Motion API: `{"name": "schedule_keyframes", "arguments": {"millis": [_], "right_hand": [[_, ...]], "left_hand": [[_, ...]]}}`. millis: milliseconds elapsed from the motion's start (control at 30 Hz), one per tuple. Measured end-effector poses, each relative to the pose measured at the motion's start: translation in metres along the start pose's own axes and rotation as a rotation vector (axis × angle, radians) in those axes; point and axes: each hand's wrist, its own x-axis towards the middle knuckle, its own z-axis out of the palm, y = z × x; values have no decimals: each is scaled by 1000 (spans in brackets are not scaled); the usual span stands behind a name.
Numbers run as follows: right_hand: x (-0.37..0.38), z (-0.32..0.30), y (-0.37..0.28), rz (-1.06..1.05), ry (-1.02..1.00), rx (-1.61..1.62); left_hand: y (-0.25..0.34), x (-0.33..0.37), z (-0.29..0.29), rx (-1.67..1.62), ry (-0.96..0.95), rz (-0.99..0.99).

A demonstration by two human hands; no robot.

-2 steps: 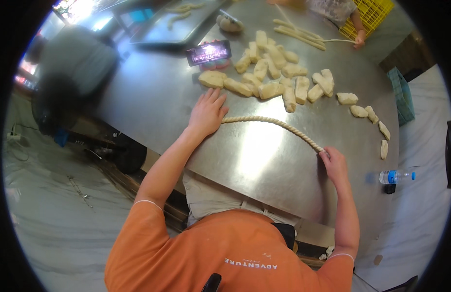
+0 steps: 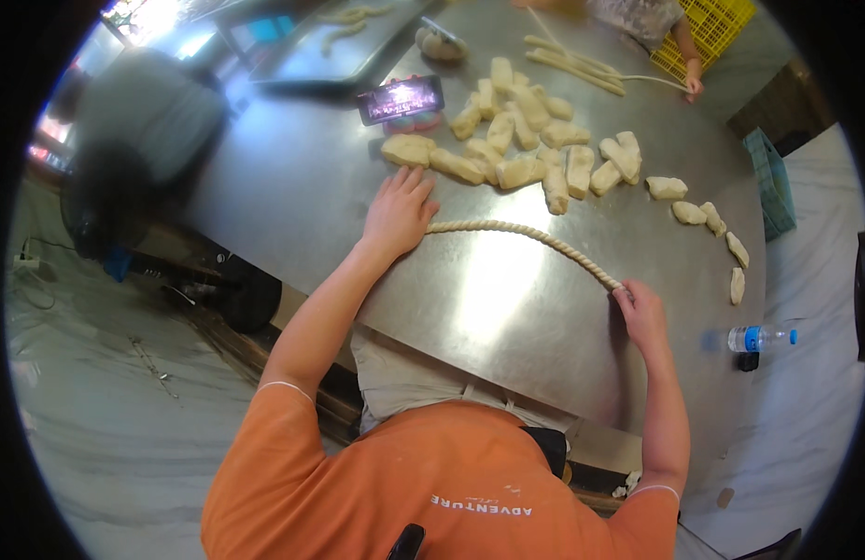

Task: The person rolls, stretches, and braids strips of dough by hand on a stainless steel table.

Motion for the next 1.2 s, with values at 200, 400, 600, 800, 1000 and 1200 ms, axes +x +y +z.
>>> {"name": "schedule_keyframes", "arguments": {"millis": [200,400,600,800,1000,1200], "right_hand": [[2,3,-1,-5,9,10],[3,4,-1,44,34,8],[7,-4,-17,50,20,6],[5,0,-15,24,29,21],[9,10,-27,-60,248,-197],[31,44,-111,-355,258,-113]], "left_hand": [[-4,8,1,-26,139,19],[-6,25,-4,3,124,-14],[-7,38,-4,42,50,-38],[-15,23,-3,-177,40,33],[0,0,-35,-261,-171,181],[0,-14,-26,-307,-100,129]]}}
